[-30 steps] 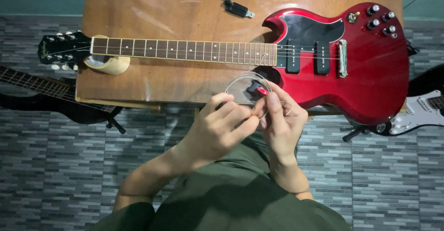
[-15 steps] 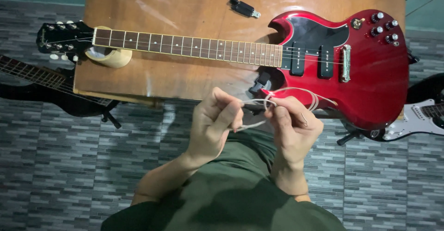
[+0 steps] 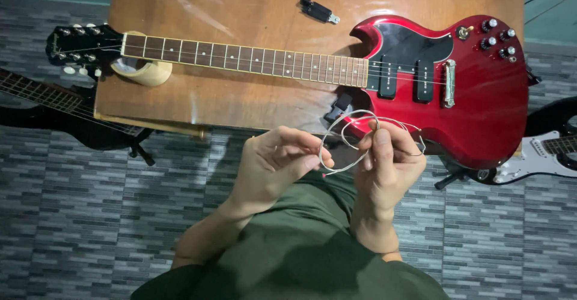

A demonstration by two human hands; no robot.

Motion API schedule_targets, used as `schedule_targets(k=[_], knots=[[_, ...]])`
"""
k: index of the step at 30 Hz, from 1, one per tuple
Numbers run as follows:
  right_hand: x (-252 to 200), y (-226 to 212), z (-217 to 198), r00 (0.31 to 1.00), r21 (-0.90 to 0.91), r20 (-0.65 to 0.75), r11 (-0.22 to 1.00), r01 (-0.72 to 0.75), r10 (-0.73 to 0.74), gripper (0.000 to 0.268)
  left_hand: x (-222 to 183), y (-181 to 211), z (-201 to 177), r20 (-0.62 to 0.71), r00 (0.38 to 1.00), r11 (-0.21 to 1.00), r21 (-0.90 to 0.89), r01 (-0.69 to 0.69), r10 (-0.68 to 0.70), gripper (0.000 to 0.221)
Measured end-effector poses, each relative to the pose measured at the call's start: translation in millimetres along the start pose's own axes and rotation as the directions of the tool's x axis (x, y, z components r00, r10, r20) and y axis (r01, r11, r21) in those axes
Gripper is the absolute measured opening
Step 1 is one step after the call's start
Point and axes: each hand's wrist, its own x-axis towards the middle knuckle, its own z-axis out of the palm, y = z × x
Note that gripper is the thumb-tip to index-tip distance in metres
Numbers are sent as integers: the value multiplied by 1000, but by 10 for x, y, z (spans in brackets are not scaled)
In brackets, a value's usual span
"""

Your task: The person uncoils a new guitar string and threads it through the bridge of a red electric guitar.

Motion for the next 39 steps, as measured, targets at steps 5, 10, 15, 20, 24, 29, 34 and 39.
schedule_targets(k=[5,10,15,20,24,29,34,39], knots=[[-53,-109,46,996,59,3,995,-84,84,16,17,-31,-54,-20,999,999,27,-34,34,21],[-44,-101,-2,992,91,46,988,-124,121,17,48,-44,-69,-3,988,960,238,-147,152,21],[-34,-196,93,977,103,143,979,-173,158,23,174,-75,-131,431,710,250,728,-638,556,16],[-60,-136,-15,973,145,151,970,-196,174,22,227,-46,-111,398,734,451,597,-663,550,7],[-72,-174,-46,965,215,126,943,-252,229,20,196,-67,-95,332,772,579,518,-630,543,6],[-58,-118,-3,957,205,152,939,-276,248,20,195,-30,-59,280,817,696,427,-577,505,7],[-120,-139,58,956,168,241,963,-210,167,27,150,63,-94,193,879,781,403,-476,436,8],[-176,-1,-45,972,113,231,991,-74,46,19,127,70,-100,63,914,868,291,-401,401,9]])
